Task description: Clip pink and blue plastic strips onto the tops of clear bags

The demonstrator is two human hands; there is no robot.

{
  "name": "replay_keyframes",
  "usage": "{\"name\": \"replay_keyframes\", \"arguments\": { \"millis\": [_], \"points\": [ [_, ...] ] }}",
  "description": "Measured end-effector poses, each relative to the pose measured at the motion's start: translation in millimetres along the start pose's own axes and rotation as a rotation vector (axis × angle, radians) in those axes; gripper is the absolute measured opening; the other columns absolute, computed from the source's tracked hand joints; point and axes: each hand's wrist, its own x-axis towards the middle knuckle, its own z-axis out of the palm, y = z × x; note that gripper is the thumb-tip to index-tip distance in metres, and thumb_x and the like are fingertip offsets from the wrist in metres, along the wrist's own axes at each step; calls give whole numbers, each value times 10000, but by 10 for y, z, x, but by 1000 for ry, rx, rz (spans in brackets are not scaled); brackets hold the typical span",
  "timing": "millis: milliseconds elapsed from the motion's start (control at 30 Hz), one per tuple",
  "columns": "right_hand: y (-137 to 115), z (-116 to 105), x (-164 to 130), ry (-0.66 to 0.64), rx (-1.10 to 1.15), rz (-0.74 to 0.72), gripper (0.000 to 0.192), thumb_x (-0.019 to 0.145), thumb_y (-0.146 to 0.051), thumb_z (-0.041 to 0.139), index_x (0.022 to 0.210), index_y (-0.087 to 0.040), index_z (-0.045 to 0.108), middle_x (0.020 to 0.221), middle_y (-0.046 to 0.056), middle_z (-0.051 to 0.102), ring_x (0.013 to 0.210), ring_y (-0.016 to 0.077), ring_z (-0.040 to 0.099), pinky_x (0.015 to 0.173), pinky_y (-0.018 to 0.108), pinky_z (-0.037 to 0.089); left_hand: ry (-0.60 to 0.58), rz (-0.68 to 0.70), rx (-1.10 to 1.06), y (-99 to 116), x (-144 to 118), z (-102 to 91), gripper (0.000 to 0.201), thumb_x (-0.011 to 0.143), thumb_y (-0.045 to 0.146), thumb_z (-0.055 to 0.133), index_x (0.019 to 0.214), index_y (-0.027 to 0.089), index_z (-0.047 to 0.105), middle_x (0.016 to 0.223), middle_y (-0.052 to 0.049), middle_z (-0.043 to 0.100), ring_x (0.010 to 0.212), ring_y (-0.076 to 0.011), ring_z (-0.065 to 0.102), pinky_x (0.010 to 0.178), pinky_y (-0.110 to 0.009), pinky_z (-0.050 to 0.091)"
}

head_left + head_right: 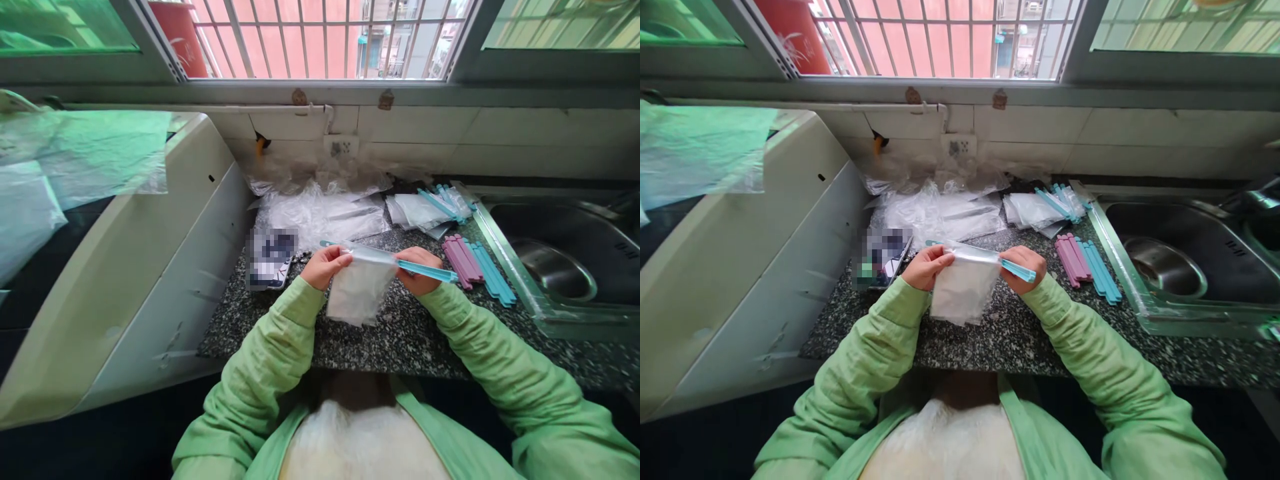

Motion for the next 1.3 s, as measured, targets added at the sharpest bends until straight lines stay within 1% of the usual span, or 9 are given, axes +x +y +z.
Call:
{"name": "replay_keyframes", "arguments": {
  "millis": [200, 400, 633, 767, 833, 933, 1067, 1200, 1300],
  "points": [
    [3, -39, 5, 51, -27, 1, 111, 745, -273, 542, 775, -189, 608, 687, 44, 668, 637, 165, 614, 600, 293, 513, 16, 12, 73, -45, 61, -57, 346, 430, 371, 778, 531, 118, 567, 492, 55, 484, 482, -41, 375, 492, -196, 268],
    [-23, -41, 14, 48, -17, 6, 97, 747, -260, 531, 762, -197, 603, 680, 38, 666, 629, 158, 613, 589, 283, 512, 95, 2, -1, -74, 87, -20, 370, 356, 342, 803, 578, 122, 606, 548, 25, 569, 517, -66, 452, 534, -211, 328],
    [-17, -45, 13, 83, -4, -3, 84, 735, -240, 546, 771, -189, 602, 678, 46, 668, 630, 166, 616, 594, 289, 515, 116, 12, -47, -42, 86, 26, 377, 314, 282, 818, 560, 123, 580, 519, 37, 557, 526, -70, 483, 559, -207, 367],
    [-30, -36, 23, 57, 50, 31, 99, 747, -256, 521, 747, -195, 600, 667, 41, 665, 618, 162, 617, 580, 290, 514, 128, -20, -70, -22, 84, 35, 434, 267, 279, 827, 590, 123, 582, 533, 26, 572, 540, -90, 508, 581, -230, 398],
    [-42, -29, 23, 36, 57, 53, 112, 753, -260, 506, 733, -199, 598, 662, 36, 662, 620, 161, 618, 581, 290, 512, 139, -2, -71, -21, 86, 30, 447, 270, 275, 828, 610, 126, 579, 555, 24, 577, 557, -95, 520, 596, -237, 409],
    [-47, -21, 7, 24, 61, 46, 97, 748, -261, 524, 735, -196, 595, 663, 36, 661, 628, 161, 617, 598, 289, 508, 201, 54, -62, -27, 93, 14, 448, 296, 257, 826, 644, 133, 573, 575, 37, 568, 597, -97, 533, 624, -237, 419],
    [-31, -10, -24, 20, 63, 22, 82, 739, -267, 558, 762, -197, 594, 683, 35, 662, 643, 159, 615, 607, 281, 504, 269, 54, -58, -39, 104, -13, 445, 292, 247, 821, 643, 132, 572, 560, 50, 546, 570, -81, 506, 608, -229, 405],
    [-23, -7, -23, 17, 53, 20, 72, 736, -256, 567, 760, -193, 593, 678, 40, 655, 634, 155, 604, 601, 275, 501, 226, 69, -18, -58, 110, -48, 352, 362, 287, 804, 567, 125, 568, 511, 51, 516, 517, -62, 459, 558, -213, 374],
    [-40, -21, 3, 28, 52, -4, 65, 729, -243, 576, 757, -187, 593, 674, 44, 654, 620, 152, 598, 590, 269, 499, 187, 50, -9, -76, 116, -71, 340, 395, 341, 791, 517, 127, 556, 477, 48, 500, 482, -58, 430, 518, -211, 354]
  ]
}}
